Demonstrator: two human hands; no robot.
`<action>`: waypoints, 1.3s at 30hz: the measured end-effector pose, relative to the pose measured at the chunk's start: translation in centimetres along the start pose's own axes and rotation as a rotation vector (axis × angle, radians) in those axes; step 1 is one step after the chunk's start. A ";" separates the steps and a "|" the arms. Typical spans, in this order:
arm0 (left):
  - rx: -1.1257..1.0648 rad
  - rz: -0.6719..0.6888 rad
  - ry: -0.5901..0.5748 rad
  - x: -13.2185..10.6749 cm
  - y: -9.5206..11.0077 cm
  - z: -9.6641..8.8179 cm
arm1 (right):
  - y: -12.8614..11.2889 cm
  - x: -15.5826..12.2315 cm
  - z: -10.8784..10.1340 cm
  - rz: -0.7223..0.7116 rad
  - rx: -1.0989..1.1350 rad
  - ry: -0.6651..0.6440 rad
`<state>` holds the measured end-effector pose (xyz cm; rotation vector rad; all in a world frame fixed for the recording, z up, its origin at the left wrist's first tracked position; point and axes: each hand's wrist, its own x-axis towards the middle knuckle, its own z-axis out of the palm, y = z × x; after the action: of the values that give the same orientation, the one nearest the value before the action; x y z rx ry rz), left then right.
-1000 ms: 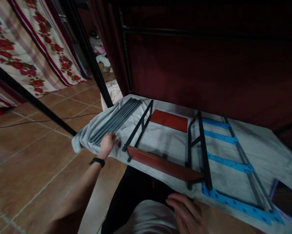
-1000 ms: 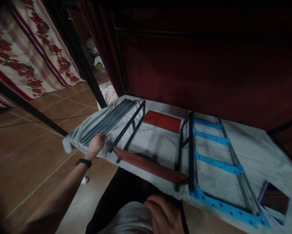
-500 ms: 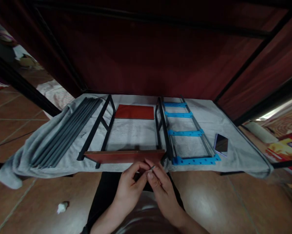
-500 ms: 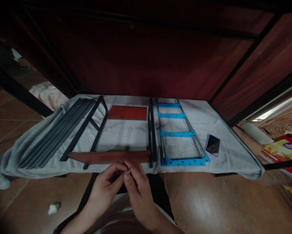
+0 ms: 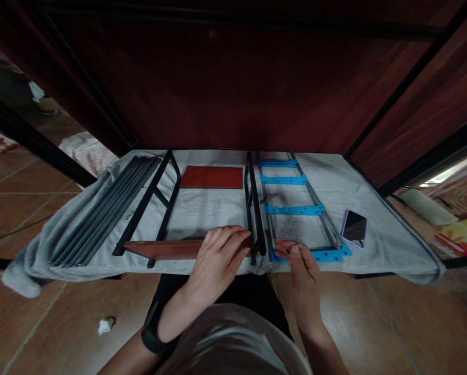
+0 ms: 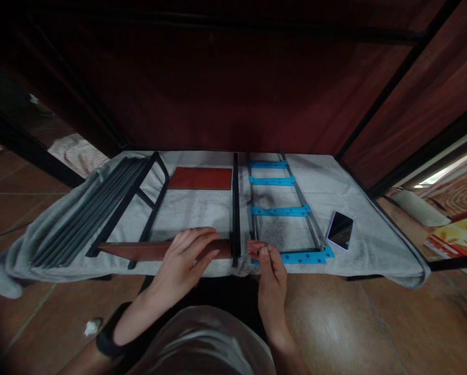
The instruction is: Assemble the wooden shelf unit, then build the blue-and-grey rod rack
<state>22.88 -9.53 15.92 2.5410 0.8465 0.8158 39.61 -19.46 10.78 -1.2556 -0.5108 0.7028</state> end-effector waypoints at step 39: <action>-0.077 -0.053 -0.606 3.9 -3.7 2.6 | 4.1 3.8 -1.5 -0.103 -0.351 -0.407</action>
<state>25.45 -4.60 13.75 2.4621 0.6552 0.0364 42.50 -17.07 6.33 -1.4032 -1.0623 0.8077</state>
